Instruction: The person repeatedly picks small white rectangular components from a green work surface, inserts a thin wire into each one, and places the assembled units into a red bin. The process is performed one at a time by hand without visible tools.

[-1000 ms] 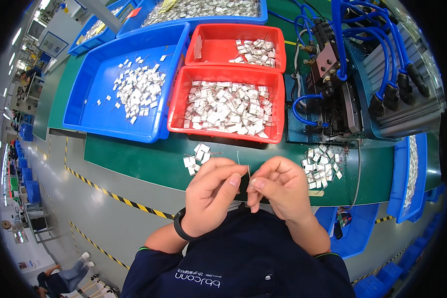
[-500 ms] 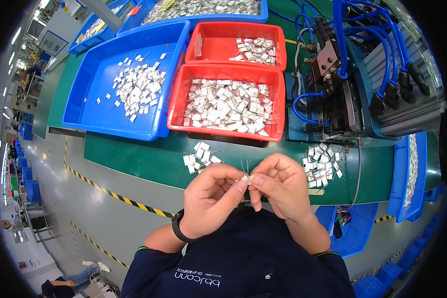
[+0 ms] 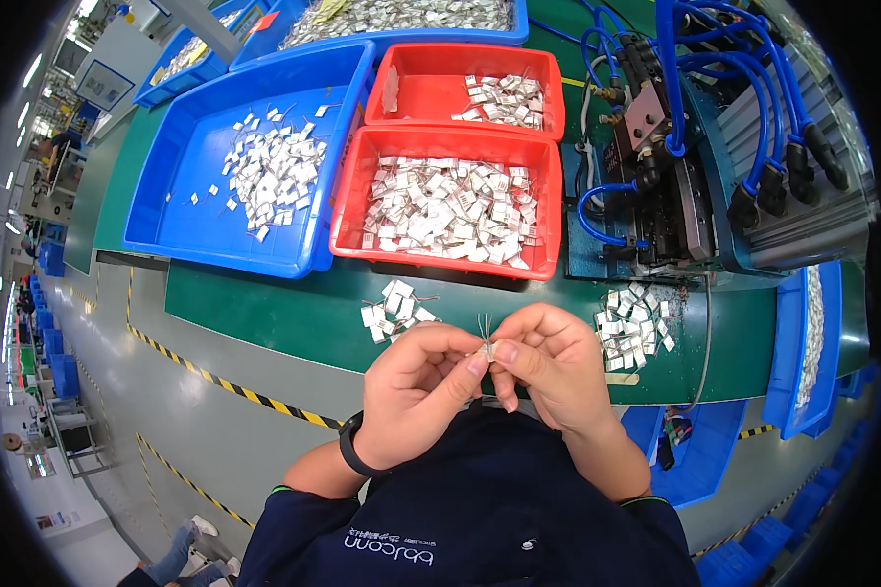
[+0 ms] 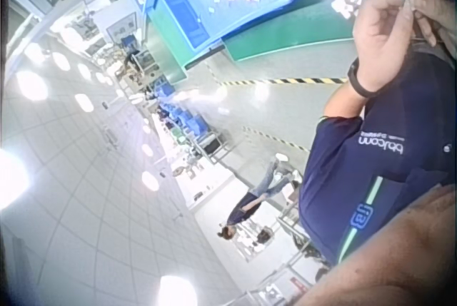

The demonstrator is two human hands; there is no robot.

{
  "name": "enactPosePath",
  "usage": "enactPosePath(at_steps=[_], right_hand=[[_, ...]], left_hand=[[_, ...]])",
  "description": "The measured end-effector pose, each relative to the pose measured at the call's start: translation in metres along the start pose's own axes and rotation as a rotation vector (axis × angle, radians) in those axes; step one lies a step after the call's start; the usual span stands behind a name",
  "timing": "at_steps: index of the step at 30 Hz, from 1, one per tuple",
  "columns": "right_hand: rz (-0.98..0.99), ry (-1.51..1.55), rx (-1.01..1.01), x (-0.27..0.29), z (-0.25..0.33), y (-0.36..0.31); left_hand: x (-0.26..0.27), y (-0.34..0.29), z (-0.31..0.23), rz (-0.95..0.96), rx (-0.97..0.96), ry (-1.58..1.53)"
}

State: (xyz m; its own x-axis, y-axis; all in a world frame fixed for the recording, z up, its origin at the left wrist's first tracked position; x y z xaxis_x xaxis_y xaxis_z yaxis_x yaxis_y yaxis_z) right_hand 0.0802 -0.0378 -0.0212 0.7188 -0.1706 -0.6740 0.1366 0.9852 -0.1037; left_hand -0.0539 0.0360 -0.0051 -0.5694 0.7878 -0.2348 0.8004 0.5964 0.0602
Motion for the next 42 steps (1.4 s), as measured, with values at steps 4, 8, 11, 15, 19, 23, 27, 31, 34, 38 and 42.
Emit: enactPosePath(at_steps=[4,8,11,15,19,23,27,31,34,38,42], right_hand=[[0.009,0.002,-0.036,-0.001,-0.001,0.0],[0.001,-0.003,-0.042,-0.002,-0.001,-0.002],[-0.014,-0.029,-0.036,-0.003,0.003,-0.005],[-0.006,-0.12,-0.09,-0.005,0.007,-0.012],[0.01,-0.127,-0.106,-0.01,0.005,-0.019],[-0.045,-0.274,-0.089,-0.021,0.007,-0.03],[-0.125,-0.559,0.122,-0.031,-0.001,-0.045],[-0.124,-0.498,0.156,-0.04,0.0,-0.057],[-0.102,-0.414,0.121,-0.028,0.001,-0.062],[-0.168,-0.696,0.165,-0.012,0.023,-0.073],[-0.232,-1.119,0.342,-0.001,0.055,-0.084]], left_hand=[[0.0,0.0,0.001,0.0,-0.032,0.019],[-0.002,0.0,-0.002,-0.061,0.078,-0.117],[0.003,0.002,0.001,-0.015,0.162,-0.264],[0.004,0.002,0.004,0.076,0.198,-0.39],[0.0,-0.001,0.001,0.099,0.286,-0.375],[0.001,-0.01,-0.001,0.078,0.228,-0.336],[0.001,-0.018,0.0,0.066,0.169,-0.309],[-0.009,-0.018,0.001,0.064,0.118,-0.356],[-0.023,-0.011,0.0,0.08,0.148,-0.44],[-0.036,0.004,0.005,0.137,0.245,-0.323],[-0.052,0.027,0.001,0.261,0.344,-0.019]])
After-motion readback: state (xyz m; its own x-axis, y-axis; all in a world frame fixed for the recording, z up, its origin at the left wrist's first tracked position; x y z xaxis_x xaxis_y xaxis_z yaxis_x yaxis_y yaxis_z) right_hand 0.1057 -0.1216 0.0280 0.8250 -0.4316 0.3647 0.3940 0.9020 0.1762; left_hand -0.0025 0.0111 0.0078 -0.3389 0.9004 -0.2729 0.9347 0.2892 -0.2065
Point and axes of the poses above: each hand's wrist, its own y-axis towards the middle knuckle, its own x-axis out of the back of the hand, z = x × y, the point moved 3 cm from there along y, towards the middle knuckle, and after that the axes turned 8 degrees about z, right-handed, at the moved point
